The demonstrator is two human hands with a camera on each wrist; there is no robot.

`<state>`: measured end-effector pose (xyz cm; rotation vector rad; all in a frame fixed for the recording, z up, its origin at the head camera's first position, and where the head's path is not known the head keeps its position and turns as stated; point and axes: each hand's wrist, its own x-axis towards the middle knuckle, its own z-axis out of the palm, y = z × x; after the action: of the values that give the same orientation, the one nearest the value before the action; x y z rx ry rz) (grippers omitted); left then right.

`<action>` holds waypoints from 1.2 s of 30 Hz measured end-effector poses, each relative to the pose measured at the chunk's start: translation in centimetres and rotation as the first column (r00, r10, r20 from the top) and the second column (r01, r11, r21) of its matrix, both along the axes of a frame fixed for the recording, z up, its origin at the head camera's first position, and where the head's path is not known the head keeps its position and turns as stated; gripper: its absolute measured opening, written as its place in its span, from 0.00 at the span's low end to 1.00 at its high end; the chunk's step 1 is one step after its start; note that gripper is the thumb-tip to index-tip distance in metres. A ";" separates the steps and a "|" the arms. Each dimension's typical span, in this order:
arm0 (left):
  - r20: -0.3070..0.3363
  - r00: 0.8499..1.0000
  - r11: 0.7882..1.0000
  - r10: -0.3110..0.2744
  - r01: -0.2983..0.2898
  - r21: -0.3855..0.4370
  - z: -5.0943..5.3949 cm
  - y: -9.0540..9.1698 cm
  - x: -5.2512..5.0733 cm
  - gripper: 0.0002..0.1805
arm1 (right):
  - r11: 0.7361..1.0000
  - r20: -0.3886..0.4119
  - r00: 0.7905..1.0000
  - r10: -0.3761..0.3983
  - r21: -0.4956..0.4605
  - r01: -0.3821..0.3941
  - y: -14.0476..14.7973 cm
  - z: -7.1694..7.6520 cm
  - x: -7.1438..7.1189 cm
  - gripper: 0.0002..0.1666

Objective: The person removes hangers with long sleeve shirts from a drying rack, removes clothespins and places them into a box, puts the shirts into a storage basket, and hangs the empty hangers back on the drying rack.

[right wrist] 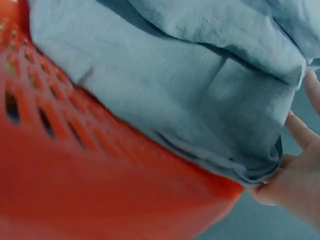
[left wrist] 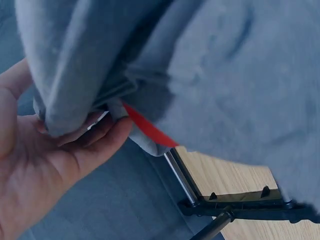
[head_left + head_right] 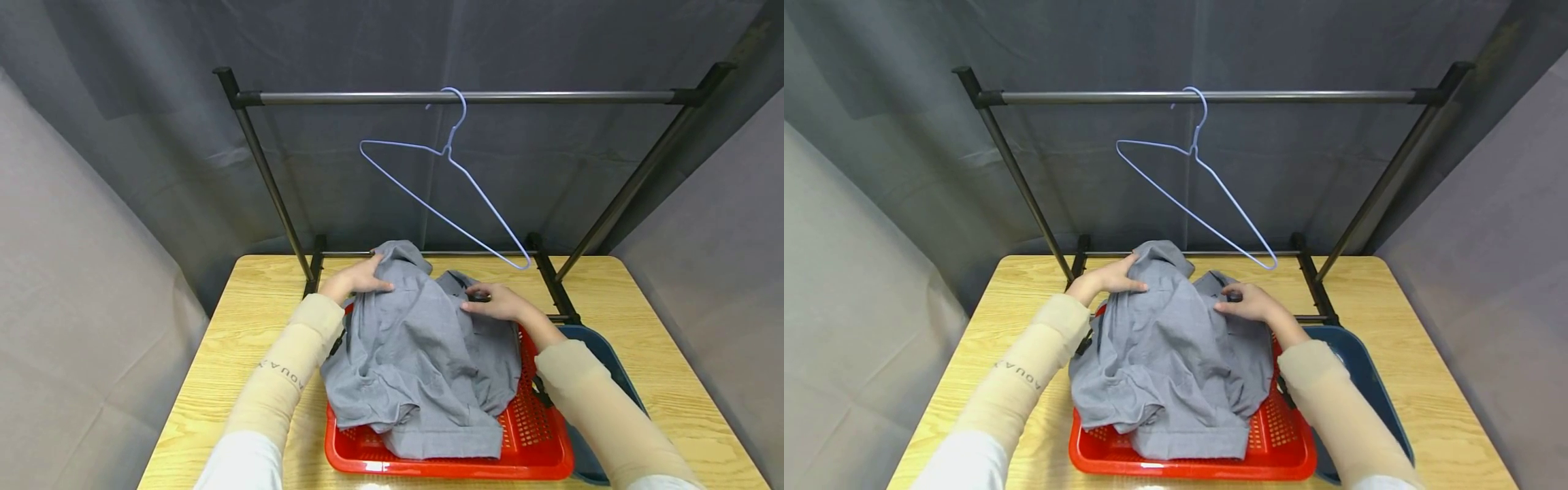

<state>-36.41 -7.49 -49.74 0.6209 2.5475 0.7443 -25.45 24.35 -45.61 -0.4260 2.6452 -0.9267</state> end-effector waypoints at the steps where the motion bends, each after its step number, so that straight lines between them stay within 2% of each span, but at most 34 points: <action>1: 0.022 1.000 1.000 0.017 -0.017 -0.025 1.2 0.4 0.8 0.50 | 1.000 -0.003 1.000 0.003 -0.010 -0.003 -0.1 -0.1 0.0 0.29; 2: 0.024 0.999 0.998 0.028 -0.027 -0.051 2.3 0.6 1.7 0.48 | 1.000 -0.009 1.000 0.004 -0.022 -0.004 -0.2 -0.2 0.0 0.28; 3: 0.042 0.998 0.997 0.039 -0.037 -0.062 4.0 1.0 2.9 0.46 | 0.999 -0.019 1.000 0.003 -0.031 -0.004 -0.3 -0.3 0.0 0.26; 4: 0.033 0.999 0.997 0.039 -0.036 -0.067 5.2 1.1 4.0 0.44 | 0.999 -0.031 1.000 -0.002 -0.040 0.001 -0.5 -0.4 0.0 0.24; 5: 0.038 0.998 0.997 0.042 -0.039 -0.067 6.9 1.4 5.3 0.42 | 0.999 -0.041 0.999 -0.010 -0.045 0.008 -0.6 -0.5 0.0 0.22; 10: -0.020 0.999 0.997 0.033 -0.035 -0.062 6.6 1.4 5.2 0.39 | 0.995 -0.092 0.994 -0.066 -0.076 0.059 -0.9 -0.8 -0.1 0.13; 14: -0.061 0.998 0.998 0.030 -0.034 -0.062 6.3 1.4 5.0 0.36 | 0.990 -0.104 0.988 -0.112 -0.101 0.102 -1.1 -0.8 0.1 0.10; 19: -0.097 0.995 0.997 0.038 -0.045 -0.070 6.0 1.4 4.9 0.32 | 0.987 -0.147 0.981 -0.127 -0.118 0.110 -1.4 -0.9 0.3 0.07; 24: -0.122 0.990 0.996 0.070 -0.076 -0.046 6.3 1.4 5.2 0.31 | 0.984 -0.201 0.969 -0.146 -0.128 0.122 -1.7 -1.3 0.4 0.04; 31: -0.192 0.975 0.993 0.115 -0.107 0.054 6.9 1.2 5.6 0.27 | 0.977 -0.283 0.945 -0.165 -0.175 0.118 -2.0 -1.1 0.8 0.05; 36: -0.264 0.954 0.985 0.145 -0.114 0.130 7.3 1.1 6.0 0.23 | 0.969 -0.322 0.929 -0.181 -0.220 0.112 -2.2 -0.5 1.3 0.05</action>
<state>-30.45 -6.38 -42.43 0.6347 2.8364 0.9103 -24.18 22.12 -46.15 -0.4761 2.9398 -1.2742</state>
